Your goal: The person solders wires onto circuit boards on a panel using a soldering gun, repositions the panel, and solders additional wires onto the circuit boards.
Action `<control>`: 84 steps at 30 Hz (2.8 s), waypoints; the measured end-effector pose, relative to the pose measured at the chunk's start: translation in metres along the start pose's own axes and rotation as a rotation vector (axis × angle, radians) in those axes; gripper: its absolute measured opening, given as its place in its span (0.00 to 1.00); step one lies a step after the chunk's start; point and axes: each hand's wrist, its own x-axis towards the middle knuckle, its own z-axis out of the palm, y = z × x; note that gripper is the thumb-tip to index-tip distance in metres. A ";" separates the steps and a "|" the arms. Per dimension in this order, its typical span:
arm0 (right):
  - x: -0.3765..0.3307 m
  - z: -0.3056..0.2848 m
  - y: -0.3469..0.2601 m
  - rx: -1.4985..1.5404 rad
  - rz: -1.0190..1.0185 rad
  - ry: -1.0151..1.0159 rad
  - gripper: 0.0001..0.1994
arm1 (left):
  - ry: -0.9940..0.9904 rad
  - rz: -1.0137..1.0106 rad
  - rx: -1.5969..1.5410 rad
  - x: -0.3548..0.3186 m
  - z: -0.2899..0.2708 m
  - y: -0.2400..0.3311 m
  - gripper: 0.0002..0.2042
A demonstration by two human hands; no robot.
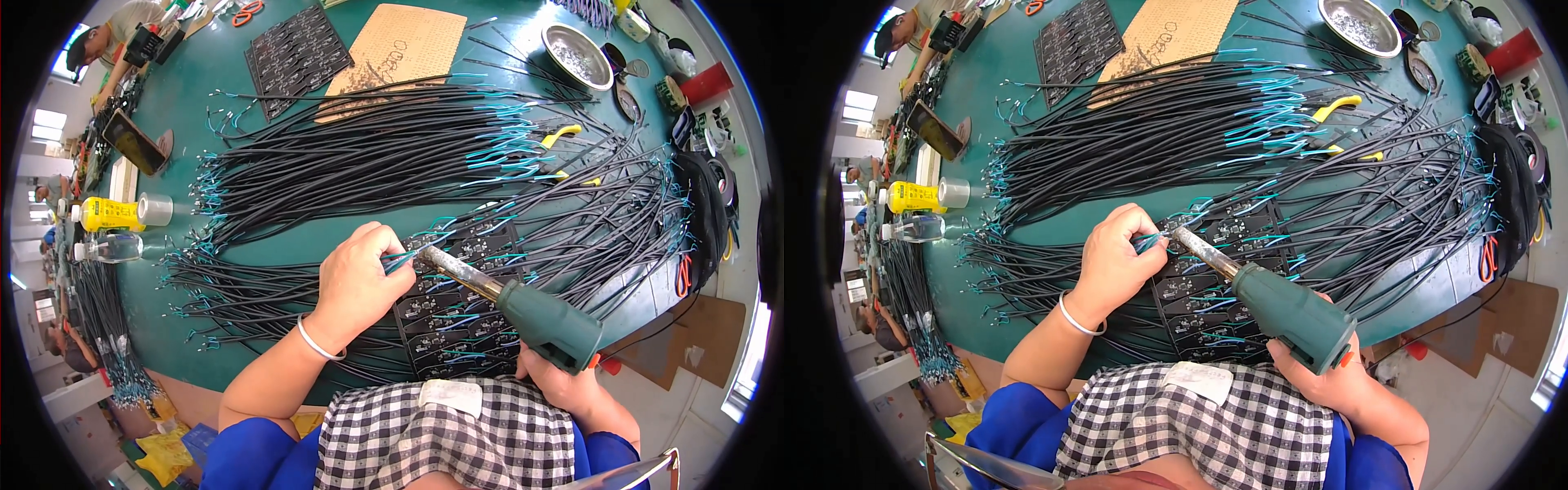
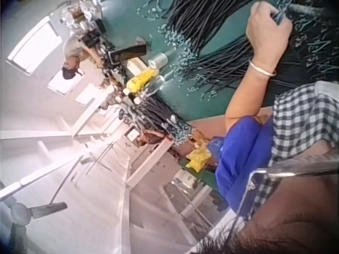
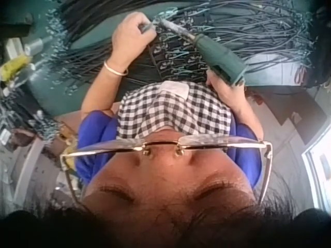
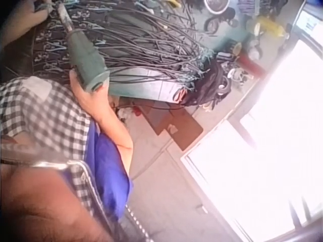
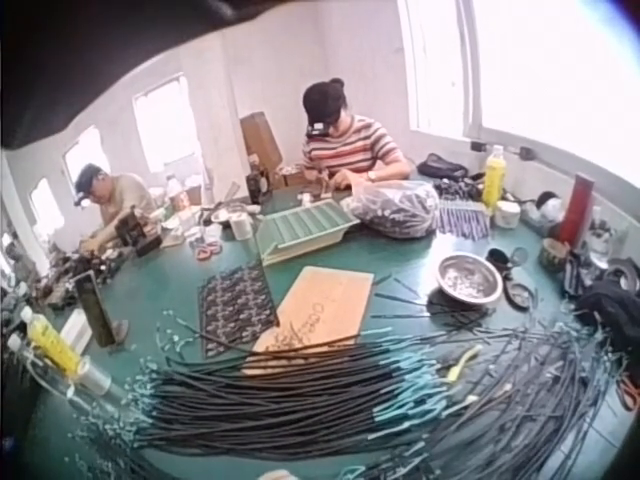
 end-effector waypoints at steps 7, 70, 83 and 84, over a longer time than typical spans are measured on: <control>0.001 0.001 0.007 -0.139 -0.198 -0.015 0.15 | -0.007 -0.007 0.010 0.000 0.000 0.000 0.08; -0.007 0.000 0.003 -0.265 -0.104 0.008 0.18 | 0.028 0.745 0.444 -0.011 -0.020 -0.015 0.12; -0.018 -0.003 0.012 0.319 -0.326 0.097 0.23 | -0.012 0.731 0.442 -0.012 -0.024 -0.007 0.15; -0.020 -0.003 0.013 0.331 -0.326 0.109 0.23 | -0.019 0.671 0.347 -0.014 -0.027 -0.004 0.17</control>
